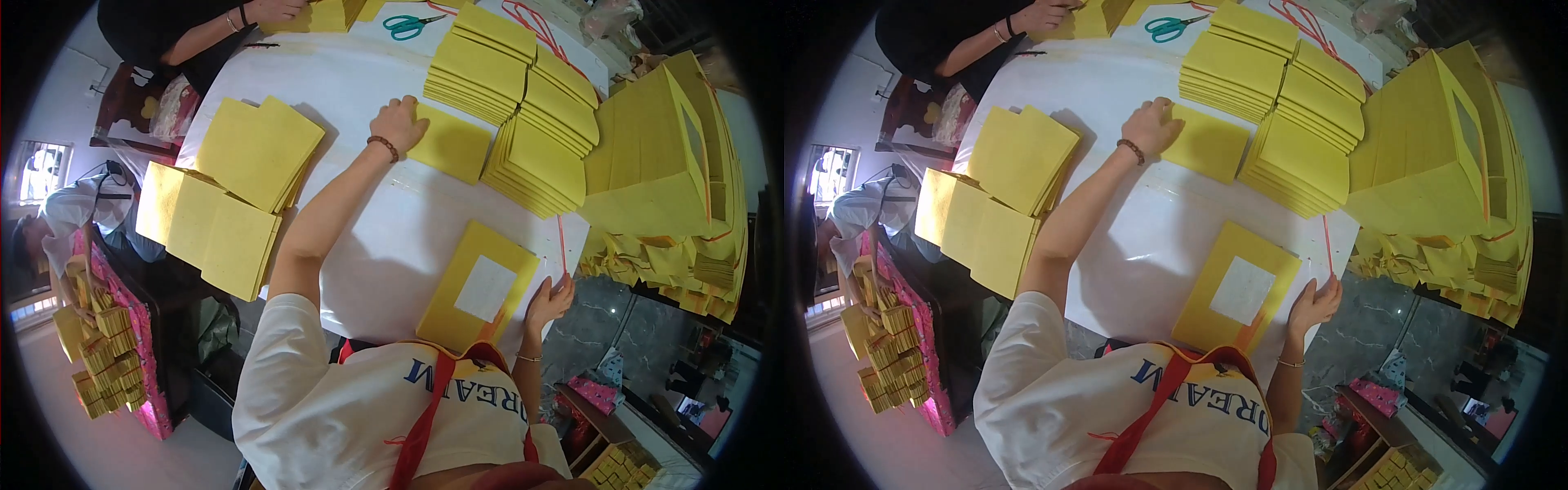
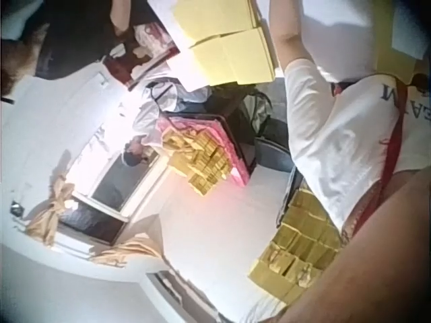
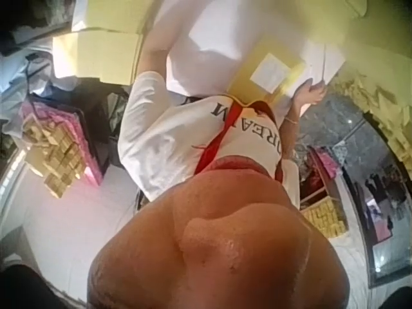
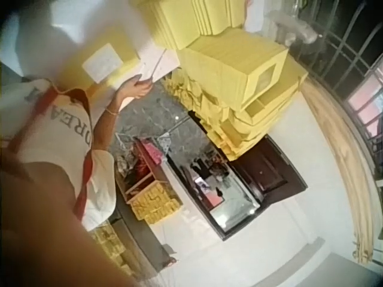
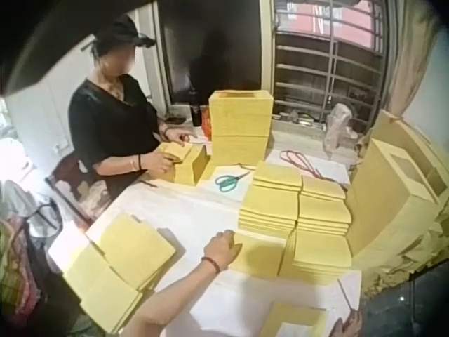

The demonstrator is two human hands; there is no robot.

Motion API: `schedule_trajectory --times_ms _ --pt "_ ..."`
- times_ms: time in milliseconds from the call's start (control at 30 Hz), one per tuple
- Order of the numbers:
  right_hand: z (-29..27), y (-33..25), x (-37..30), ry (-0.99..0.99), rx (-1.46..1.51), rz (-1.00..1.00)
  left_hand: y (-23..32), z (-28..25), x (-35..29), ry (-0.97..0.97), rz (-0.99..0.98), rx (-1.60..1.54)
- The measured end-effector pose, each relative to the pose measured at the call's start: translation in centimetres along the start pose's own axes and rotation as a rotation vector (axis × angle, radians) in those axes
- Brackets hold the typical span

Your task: Folding and stacking yellow joss paper sheets on a table.

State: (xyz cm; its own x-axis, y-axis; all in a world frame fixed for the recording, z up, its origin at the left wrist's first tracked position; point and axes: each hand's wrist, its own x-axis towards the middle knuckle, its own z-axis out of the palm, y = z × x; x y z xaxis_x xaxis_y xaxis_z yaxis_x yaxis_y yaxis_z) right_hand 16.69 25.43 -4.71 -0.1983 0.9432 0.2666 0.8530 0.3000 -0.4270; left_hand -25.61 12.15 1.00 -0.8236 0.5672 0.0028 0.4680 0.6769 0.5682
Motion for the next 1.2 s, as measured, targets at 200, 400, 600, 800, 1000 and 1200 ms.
schedule_trajectory --times_ms 200,400,600,800,1000,1200 --pt "0.2 0.1 0.0 -0.01 0.016 -0.004 0.1 -2.4 4.5 0.341 0.454 -0.032" --pt "0.1 -0.1 0.1 -0.026 0.026 -0.018 2.4 -3.5 9.0 0.289 0.824 0.227" --pt "0.1 0.1 0.1 -0.03 0.026 -0.021 3.7 -2.8 10.7 0.073 0.93 0.482" --pt "0.1 0.1 -0.1 -0.022 0.03 -0.002 3.4 -2.8 10.4 0.016 0.964 0.464" --pt "0.1 0.1 0.0 -0.02 0.033 0.001 2.8 -2.2 10.6 -0.037 0.916 0.465" --pt "0.2 0.0 0.0 -0.013 0.039 0.005 2.7 -2.1 11.1 -0.047 0.912 0.42"
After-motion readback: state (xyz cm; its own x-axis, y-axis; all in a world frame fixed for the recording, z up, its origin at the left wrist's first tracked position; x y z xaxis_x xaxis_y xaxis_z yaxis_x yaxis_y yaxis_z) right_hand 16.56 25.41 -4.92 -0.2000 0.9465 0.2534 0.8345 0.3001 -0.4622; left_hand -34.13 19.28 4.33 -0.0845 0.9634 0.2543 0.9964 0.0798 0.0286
